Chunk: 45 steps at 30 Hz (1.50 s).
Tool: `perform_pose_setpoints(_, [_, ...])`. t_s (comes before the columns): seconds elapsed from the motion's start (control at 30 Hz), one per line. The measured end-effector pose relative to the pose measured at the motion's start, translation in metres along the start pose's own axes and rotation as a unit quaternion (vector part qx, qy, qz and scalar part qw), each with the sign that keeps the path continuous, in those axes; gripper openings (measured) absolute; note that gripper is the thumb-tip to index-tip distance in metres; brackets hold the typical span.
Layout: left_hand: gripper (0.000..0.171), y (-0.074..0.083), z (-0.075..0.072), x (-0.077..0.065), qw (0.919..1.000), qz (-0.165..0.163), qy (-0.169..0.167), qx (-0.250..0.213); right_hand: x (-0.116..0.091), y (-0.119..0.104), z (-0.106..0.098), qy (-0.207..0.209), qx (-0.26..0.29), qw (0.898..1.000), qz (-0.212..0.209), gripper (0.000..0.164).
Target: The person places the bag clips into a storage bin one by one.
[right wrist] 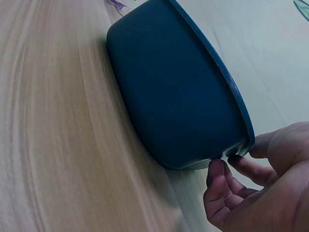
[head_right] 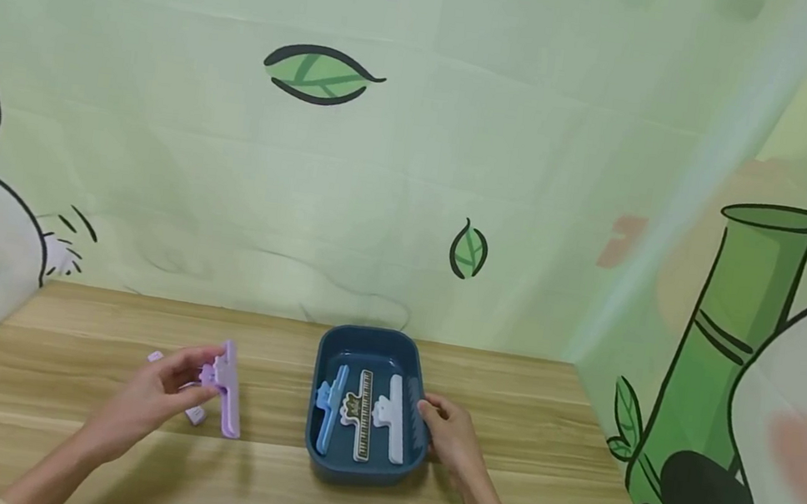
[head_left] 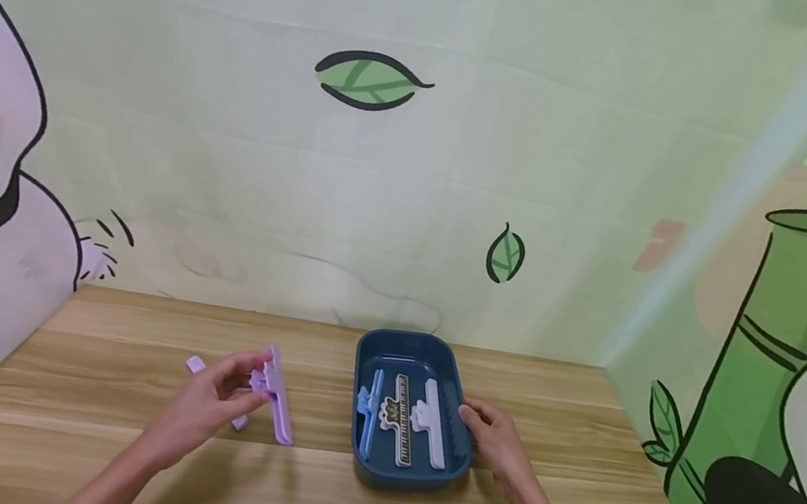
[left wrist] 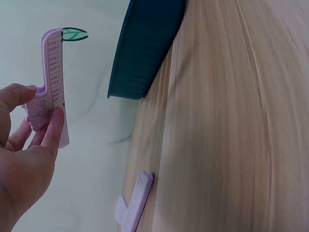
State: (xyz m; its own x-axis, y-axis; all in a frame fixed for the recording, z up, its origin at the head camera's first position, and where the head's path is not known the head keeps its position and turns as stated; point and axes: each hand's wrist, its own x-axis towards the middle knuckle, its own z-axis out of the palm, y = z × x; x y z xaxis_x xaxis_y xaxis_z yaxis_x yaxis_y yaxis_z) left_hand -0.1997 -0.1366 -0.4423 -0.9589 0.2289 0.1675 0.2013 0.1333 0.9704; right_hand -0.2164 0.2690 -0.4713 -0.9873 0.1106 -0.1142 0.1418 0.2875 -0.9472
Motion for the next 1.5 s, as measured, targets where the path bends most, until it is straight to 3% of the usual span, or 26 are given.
perform_pose_setpoints(0.4, [0.055,0.000,0.031,0.024,0.9978,0.033,-0.056,-0.009,0.000,0.000,0.000,0.002,0.001,1.000,-0.001,0.037])
perform_pose_setpoints(0.83, [0.051,0.010,0.072,0.051,0.9932,0.062,-0.096,0.024,-0.001,0.000,-0.001,-0.001,0.002,1.000,-0.002,0.037])
perform_pose_setpoints(1.5, [0.051,0.020,0.122,0.081,0.9877,0.033,-0.109,0.108,0.001,0.001,-0.001,-0.001,0.009,1.000,0.010,0.036])
